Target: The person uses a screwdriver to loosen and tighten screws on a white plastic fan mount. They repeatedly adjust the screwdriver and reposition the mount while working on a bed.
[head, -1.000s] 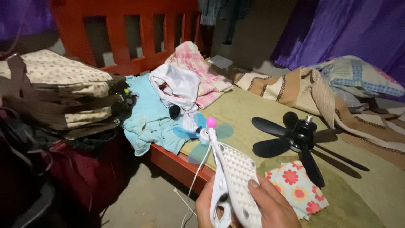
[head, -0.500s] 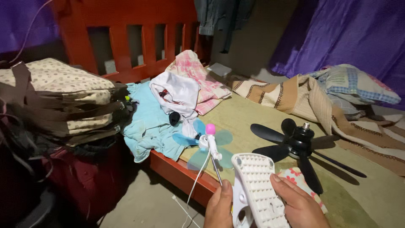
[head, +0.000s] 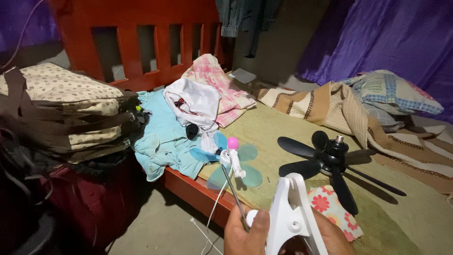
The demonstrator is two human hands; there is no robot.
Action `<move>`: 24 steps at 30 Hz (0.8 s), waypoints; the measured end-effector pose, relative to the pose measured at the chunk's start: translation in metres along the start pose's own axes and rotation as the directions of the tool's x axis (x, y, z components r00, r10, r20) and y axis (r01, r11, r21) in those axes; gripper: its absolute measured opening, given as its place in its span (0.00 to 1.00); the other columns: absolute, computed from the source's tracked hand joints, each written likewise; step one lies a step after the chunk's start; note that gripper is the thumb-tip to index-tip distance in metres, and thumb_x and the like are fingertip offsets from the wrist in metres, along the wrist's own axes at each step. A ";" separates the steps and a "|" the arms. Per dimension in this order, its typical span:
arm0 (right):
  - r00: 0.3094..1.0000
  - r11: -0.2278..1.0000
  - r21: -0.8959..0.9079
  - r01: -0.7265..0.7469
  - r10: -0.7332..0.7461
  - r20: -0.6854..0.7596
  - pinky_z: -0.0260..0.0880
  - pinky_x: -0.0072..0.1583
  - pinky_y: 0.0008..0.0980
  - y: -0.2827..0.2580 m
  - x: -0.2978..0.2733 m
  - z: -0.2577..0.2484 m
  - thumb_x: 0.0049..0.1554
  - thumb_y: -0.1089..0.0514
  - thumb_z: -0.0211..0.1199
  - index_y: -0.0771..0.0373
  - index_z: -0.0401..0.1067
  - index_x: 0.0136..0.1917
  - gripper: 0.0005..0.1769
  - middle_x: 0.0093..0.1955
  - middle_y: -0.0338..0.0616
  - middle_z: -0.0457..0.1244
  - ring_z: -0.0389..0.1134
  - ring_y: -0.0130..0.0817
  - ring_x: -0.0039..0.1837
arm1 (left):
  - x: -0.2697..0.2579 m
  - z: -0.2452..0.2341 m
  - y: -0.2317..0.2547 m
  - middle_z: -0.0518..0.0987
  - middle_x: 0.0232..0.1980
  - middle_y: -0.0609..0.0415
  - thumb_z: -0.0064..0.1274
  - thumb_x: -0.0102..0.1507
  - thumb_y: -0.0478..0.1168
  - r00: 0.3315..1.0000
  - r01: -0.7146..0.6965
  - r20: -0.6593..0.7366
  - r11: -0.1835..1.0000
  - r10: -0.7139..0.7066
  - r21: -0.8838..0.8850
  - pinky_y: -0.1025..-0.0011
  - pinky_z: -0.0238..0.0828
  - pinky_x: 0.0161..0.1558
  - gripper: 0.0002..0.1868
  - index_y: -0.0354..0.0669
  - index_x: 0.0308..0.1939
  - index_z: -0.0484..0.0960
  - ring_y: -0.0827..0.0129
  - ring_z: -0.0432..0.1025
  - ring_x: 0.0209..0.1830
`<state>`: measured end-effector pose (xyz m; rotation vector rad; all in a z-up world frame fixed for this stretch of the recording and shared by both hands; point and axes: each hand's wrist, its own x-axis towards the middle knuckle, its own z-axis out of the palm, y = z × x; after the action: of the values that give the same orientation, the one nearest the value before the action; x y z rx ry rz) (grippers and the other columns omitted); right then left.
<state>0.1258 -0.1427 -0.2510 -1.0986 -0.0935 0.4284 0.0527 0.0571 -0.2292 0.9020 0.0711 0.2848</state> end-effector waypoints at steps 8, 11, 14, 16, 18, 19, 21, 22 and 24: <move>0.984 0.779 -0.610 0.142 -0.180 0.000 0.72 0.58 0.33 -0.016 -0.005 0.007 0.56 0.55 0.57 0.62 0.67 0.69 0.28 0.61 0.45 0.71 0.73 0.33 0.60 | -0.004 0.011 0.018 0.86 0.31 0.42 0.59 0.57 0.55 0.985 0.159 -0.065 0.987 -0.161 -0.030 0.64 0.78 0.17 0.29 0.40 0.54 0.76 0.64 0.80 0.19; 0.980 0.986 -0.140 0.089 -0.062 0.189 0.68 0.59 0.47 -0.016 0.000 0.008 0.69 0.48 0.53 0.68 0.64 0.74 0.27 0.62 0.61 0.67 0.69 0.48 0.62 | -0.001 0.012 0.018 0.86 0.29 0.41 0.54 0.61 0.53 0.977 0.172 -0.125 0.985 -0.173 -0.018 0.64 0.76 0.16 0.25 0.36 0.51 0.74 0.62 0.78 0.17; 0.991 1.000 -0.006 0.022 -0.021 0.133 0.67 0.62 0.50 -0.017 -0.004 0.015 0.71 0.48 0.47 0.70 0.60 0.77 0.30 0.64 0.72 0.65 0.67 0.57 0.63 | 0.006 0.007 0.015 0.84 0.26 0.36 0.50 0.66 0.53 0.956 0.214 -0.210 0.976 -0.203 0.031 0.63 0.77 0.16 0.26 0.27 0.46 0.72 0.59 0.78 0.16; 0.999 0.985 -0.173 0.023 -0.016 0.038 0.67 0.64 0.45 -0.021 -0.011 0.023 0.67 0.48 0.45 0.68 0.60 0.77 0.32 0.65 0.69 0.65 0.67 0.54 0.65 | 0.011 0.003 0.015 0.84 0.25 0.36 0.48 0.68 0.56 0.942 0.242 -0.249 0.970 -0.224 0.041 0.63 0.77 0.16 0.28 0.27 0.46 0.73 0.57 0.78 0.16; 1.000 0.943 -0.333 -0.018 0.010 -0.025 0.67 0.66 0.39 -0.026 -0.019 0.031 0.62 0.48 0.48 0.65 0.62 0.78 0.35 0.65 0.62 0.66 0.68 0.49 0.67 | 0.017 -0.004 0.018 0.82 0.23 0.39 0.39 0.68 0.59 0.920 0.355 -0.194 0.934 -0.340 0.049 0.67 0.70 0.15 0.31 0.30 0.45 0.80 0.59 0.76 0.14; 0.992 0.937 -0.344 0.066 -0.025 0.121 0.64 0.68 0.41 -0.026 -0.020 0.037 0.61 0.53 0.52 0.67 0.58 0.78 0.35 0.69 0.60 0.62 0.64 0.49 0.70 | 0.019 -0.008 0.021 0.81 0.22 0.40 0.35 0.68 0.60 0.904 0.408 -0.167 0.911 -0.394 0.055 0.69 0.67 0.15 0.34 0.31 0.44 0.83 0.60 0.74 0.13; 0.911 0.916 -0.327 0.231 -0.086 0.403 0.56 0.72 0.46 -0.021 -0.023 0.045 0.59 0.63 0.61 0.71 0.50 0.79 0.39 0.76 0.58 0.54 0.56 0.49 0.77 | 0.020 -0.015 0.025 0.81 0.22 0.41 0.32 0.69 0.64 0.888 0.448 -0.128 0.894 -0.442 0.022 0.69 0.66 0.16 0.37 0.35 0.44 0.86 0.62 0.73 0.13; 0.893 0.827 -0.426 0.368 -0.188 0.408 0.54 0.72 0.45 -0.017 -0.025 0.048 0.59 0.63 0.63 0.72 0.53 0.79 0.39 0.75 0.60 0.55 0.57 0.50 0.77 | 0.020 -0.017 0.027 0.80 0.21 0.41 0.31 0.70 0.66 0.879 0.468 -0.108 0.884 -0.465 0.005 0.69 0.66 0.17 0.39 0.37 0.44 0.87 0.63 0.73 0.13; 0.811 0.555 -0.591 0.585 -0.375 0.449 0.51 0.70 0.43 -0.011 -0.025 0.050 0.60 0.65 0.67 0.76 0.58 0.79 0.38 0.73 0.66 0.58 0.58 0.51 0.76 | 0.021 -0.016 0.027 0.79 0.20 0.43 0.30 0.68 0.64 0.915 0.404 -0.056 0.910 -0.401 0.091 0.69 0.67 0.15 0.38 0.34 0.45 0.85 0.63 0.72 0.11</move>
<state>0.0918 -0.1139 -0.2148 -1.7078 -0.8714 0.0027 0.0642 0.0908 -0.2172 0.9593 0.3042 -0.0901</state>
